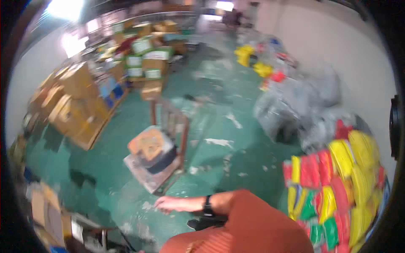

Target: The person is gathering small packaged items from the floor and placing them into a larger bag.

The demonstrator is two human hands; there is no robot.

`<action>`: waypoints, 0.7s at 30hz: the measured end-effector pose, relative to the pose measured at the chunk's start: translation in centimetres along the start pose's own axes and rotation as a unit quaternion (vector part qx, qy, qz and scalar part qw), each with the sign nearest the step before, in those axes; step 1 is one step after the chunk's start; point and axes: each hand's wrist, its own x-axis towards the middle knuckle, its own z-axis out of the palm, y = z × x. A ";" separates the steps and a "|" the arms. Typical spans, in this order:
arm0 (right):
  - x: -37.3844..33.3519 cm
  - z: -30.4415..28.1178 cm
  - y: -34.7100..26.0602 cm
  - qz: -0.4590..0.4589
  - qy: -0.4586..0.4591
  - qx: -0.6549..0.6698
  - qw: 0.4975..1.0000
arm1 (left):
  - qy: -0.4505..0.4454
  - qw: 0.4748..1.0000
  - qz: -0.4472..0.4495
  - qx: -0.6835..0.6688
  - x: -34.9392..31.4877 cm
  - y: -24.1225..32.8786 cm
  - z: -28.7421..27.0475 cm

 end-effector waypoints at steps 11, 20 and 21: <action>-2.0 -4.3 -0.3 0.155 0.156 0.245 0.944 | -0.148 0.944 0.118 0.269 8.5 4.5 -1.9; 9.9 0.6 -8.2 0.128 0.133 0.153 0.971 | -0.019 0.923 0.232 0.307 12.9 10.0 -13.0; 11.6 2.9 -10.0 0.127 0.102 0.131 0.978 | 0.003 0.917 0.258 0.304 14.0 8.8 -14.7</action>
